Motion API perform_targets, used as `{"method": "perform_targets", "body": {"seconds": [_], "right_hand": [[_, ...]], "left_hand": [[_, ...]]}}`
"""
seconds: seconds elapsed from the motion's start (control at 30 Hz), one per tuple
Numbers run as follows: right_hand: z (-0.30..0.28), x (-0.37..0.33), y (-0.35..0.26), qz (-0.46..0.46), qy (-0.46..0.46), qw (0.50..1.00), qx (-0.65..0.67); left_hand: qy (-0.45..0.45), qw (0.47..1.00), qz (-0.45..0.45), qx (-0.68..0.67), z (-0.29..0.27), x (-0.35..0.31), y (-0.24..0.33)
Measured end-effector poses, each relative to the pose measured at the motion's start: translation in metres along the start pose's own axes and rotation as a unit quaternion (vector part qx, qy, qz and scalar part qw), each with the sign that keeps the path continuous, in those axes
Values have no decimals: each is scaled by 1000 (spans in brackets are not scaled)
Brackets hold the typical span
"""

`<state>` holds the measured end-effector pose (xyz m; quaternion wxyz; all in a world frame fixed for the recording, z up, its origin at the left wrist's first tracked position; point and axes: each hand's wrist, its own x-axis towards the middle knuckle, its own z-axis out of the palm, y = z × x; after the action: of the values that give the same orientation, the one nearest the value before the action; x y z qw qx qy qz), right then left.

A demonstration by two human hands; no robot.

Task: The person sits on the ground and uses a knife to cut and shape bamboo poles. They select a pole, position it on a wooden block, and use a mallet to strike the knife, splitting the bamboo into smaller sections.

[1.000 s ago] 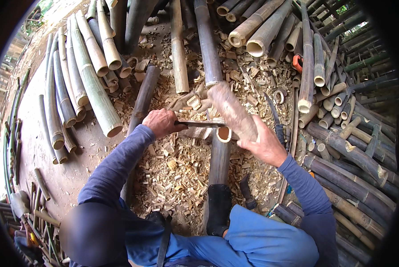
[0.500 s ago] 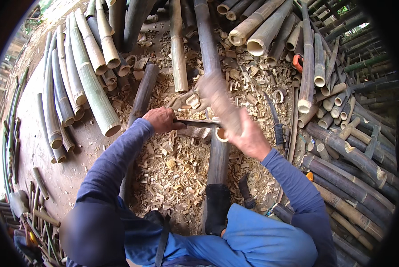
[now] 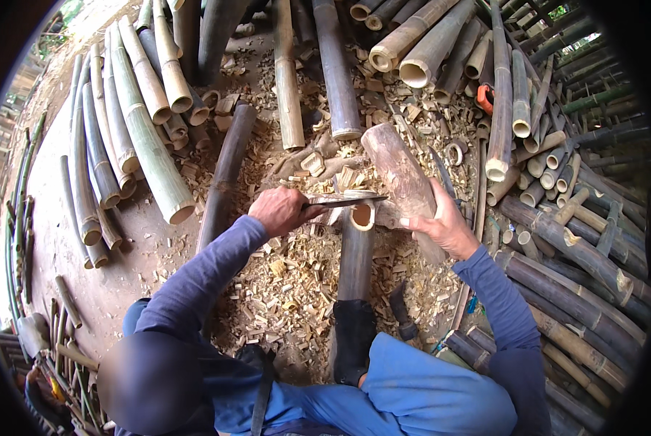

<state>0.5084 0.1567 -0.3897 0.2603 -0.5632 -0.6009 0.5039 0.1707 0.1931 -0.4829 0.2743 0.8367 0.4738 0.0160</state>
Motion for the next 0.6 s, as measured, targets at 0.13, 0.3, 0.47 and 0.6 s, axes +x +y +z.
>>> {"method": "perform_targets", "body": {"seconds": [0.13,0.3,0.47,0.6], "right_hand": [[-2,-20,5,1,34,999,-41],[-8,-26,13,76,-14,947,-312],[-2,-19,4,-22,66,985,-155],[0,-10,27,101,-29,948,-300]], "left_hand": [[-25,999,-28,37,-2,9,7],[-45,996,-61,46,0,15,7],[-35,997,-52,42,3,15,1],[-56,997,-55,27,-2,21,2]]}}
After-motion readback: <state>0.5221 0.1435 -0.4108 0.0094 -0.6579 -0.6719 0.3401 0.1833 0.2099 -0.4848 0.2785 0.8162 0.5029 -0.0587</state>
